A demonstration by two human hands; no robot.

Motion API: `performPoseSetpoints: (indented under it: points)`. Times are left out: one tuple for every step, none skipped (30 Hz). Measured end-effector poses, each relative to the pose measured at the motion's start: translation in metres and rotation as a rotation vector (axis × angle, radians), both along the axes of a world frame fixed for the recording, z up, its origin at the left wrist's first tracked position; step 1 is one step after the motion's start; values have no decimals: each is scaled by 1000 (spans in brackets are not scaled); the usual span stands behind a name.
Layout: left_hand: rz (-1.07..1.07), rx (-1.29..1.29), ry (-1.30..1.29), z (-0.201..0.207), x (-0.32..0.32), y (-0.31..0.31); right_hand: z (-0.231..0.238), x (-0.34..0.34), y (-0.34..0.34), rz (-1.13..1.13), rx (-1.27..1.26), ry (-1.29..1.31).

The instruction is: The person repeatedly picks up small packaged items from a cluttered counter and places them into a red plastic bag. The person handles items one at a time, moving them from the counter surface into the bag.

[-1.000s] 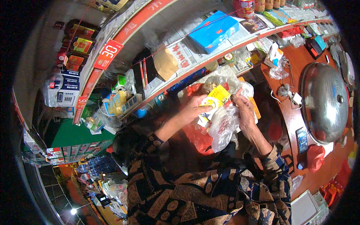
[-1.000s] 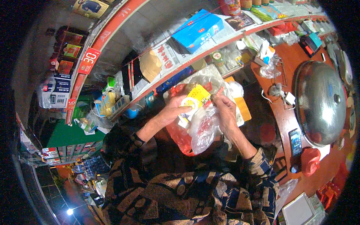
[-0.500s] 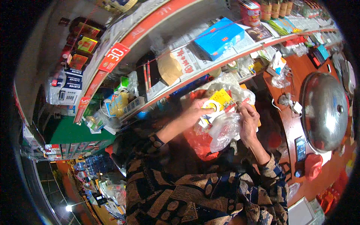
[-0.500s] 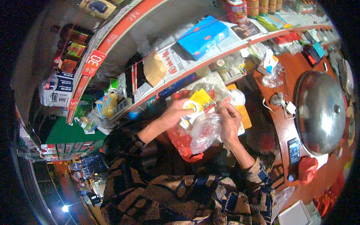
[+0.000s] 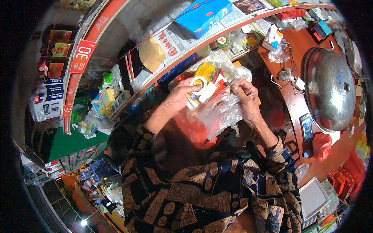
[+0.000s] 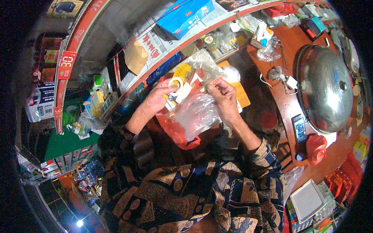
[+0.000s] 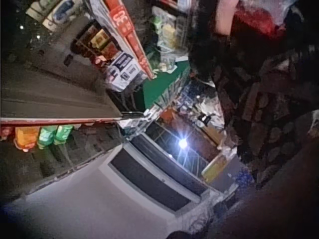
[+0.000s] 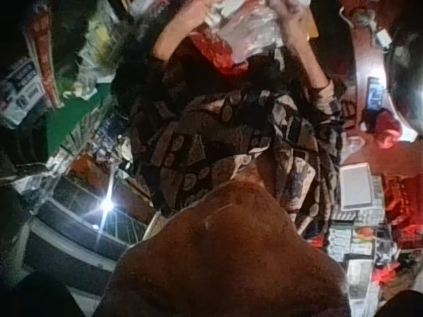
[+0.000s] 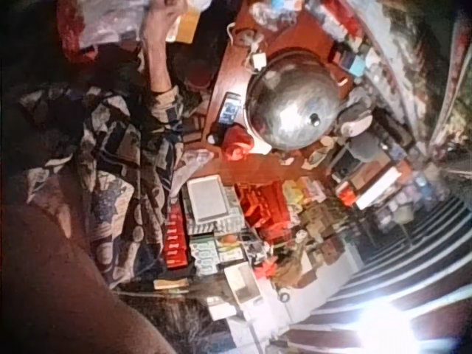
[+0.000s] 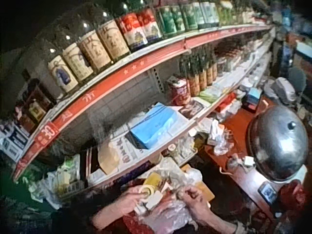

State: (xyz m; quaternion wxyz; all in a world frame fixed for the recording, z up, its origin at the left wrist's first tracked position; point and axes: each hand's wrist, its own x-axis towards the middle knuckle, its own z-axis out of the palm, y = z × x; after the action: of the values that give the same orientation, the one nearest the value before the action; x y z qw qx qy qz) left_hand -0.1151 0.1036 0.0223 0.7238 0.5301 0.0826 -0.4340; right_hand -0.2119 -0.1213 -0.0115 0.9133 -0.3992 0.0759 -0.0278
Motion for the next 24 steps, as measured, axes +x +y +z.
performPoseSetpoints:
  points:
    - [10,-10,18,2,3,-1,-2,0,-2,27,15,-13]
    - [-16,-4,13,3,4,-2,-4,1,-5,54,31,-26]
    - [-41,2,8,5,5,-3,-7,1,-8,82,47,-39]
    - [-66,9,2,7,6,-5,-9,1,-10,104,46,-66]
    - [-94,20,-6,8,7,-6,-11,1,-11,116,41,-69]
    - [-123,31,-14,9,7,-8,-12,1,-13,129,36,-71]
    - [-151,41,-23,11,8,-10,-11,1,-14,141,31,-74]
    - [-164,57,-67,12,8,-11,-10,1,-14,153,37,-76]
    - [-177,73,-112,13,8,-13,-9,1,-15,165,44,-78]
    - [-186,91,-157,14,7,-14,-8,1,-15,180,53,-82]
    - [-191,144,-226,16,7,-14,-5,0,-15,167,22,-63]
    - [-196,198,-293,19,7,-14,-1,-3,-15,154,-10,-44]
    - [-204,251,-361,22,7,-15,2,-5,-15,138,-41,-24]
    - [-182,211,-350,25,7,-17,3,-6,-16,112,-73,-23]
    - [-184,218,-353,26,6,-18,3,-8,-16,85,-104,-22]
    - [-186,224,-356,26,7,-19,3,-9,-16,59,-137,-20]
    - [-188,230,-359,26,7,-19,4,-11,-17,46,-159,-10]
    - [-182,214,-349,25,6,-20,6,-13,-17,34,-181,1]
    - [-173,200,-339,23,6,-20,7,-15,-17,23,-201,10]
    - [-166,186,-330,22,5,-19,9,-16,-17,23,-220,-11]
    - [-159,202,-340,20,6,-19,12,-17,-17,23,-240,-32]
    - [-150,218,-351,20,6,-19,15,-19,-17,24,-259,-54]
    - [-142,234,-363,19,7,-18,15,-21,-17,22,-261,-62]
    - [-77,182,-321,21,12,-16,16,-23,-17,20,-262,-70]
